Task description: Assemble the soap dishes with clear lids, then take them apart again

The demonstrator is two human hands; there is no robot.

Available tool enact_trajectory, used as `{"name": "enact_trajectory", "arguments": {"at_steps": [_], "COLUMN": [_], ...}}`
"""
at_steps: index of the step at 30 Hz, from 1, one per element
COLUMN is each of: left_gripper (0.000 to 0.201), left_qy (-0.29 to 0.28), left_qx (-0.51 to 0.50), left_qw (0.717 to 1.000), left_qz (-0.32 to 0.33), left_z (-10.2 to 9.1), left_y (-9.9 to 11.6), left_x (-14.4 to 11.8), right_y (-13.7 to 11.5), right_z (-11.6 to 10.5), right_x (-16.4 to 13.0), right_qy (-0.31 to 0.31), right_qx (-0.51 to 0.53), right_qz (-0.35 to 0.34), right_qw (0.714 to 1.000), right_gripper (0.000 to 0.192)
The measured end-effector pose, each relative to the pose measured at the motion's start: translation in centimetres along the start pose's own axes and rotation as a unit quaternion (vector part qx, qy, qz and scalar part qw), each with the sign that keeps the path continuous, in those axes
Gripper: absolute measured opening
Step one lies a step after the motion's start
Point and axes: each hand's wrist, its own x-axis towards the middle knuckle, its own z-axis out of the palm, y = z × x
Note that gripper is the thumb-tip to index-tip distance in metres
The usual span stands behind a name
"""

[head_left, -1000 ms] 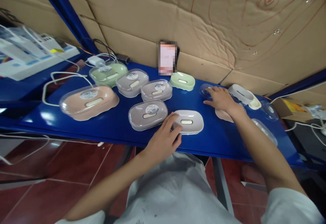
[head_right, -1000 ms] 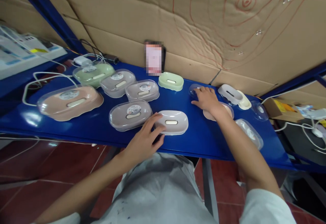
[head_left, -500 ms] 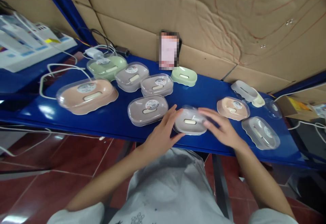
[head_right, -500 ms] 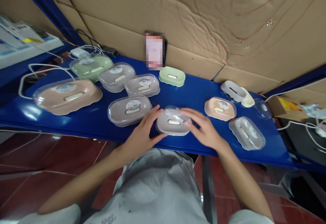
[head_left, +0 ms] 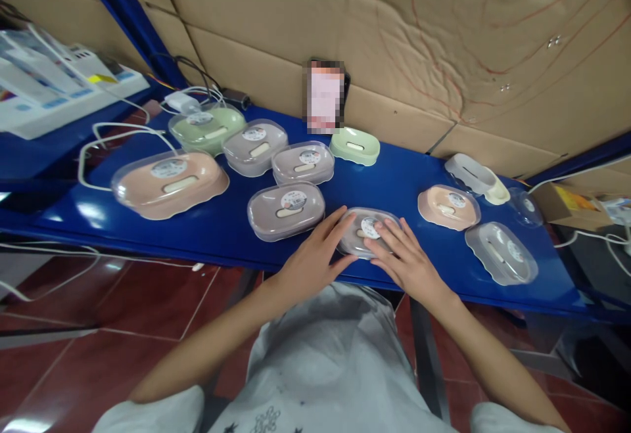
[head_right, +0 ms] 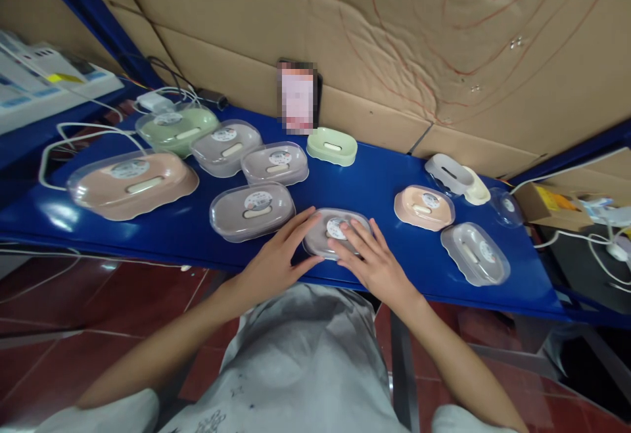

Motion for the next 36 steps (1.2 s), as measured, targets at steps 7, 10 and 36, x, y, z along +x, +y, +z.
{"name": "enact_trajectory", "arguments": {"at_steps": [7, 10, 36], "left_gripper": [0.072, 0.065, 0.052], "left_qy": [0.001, -0.008, 0.046], "left_qx": [0.029, 0.049, 0.129], "left_qw": [0.999, 0.999, 0.988], "left_qz": [-0.032, -0.022, 0.076], "left_z": [-0.2, -0.1, -0.2], "left_y": [0.9, 1.0, 1.3], "left_x": [0.1, 0.0, 0.2], "right_y": [2.6, 5.7, 4.4], "right_z": [-1.2, -1.5, -1.6], "right_x": [1.3, 3.3, 8.0], "right_qy": [-0.039, -0.041, -0.066], "right_qx": [-0.075, -0.159, -0.104], "right_qz": [0.092, 0.174, 0.103], "right_qw": [0.992, 0.971, 0.987], "right_gripper": [0.053, 0.054, 0.042]}}
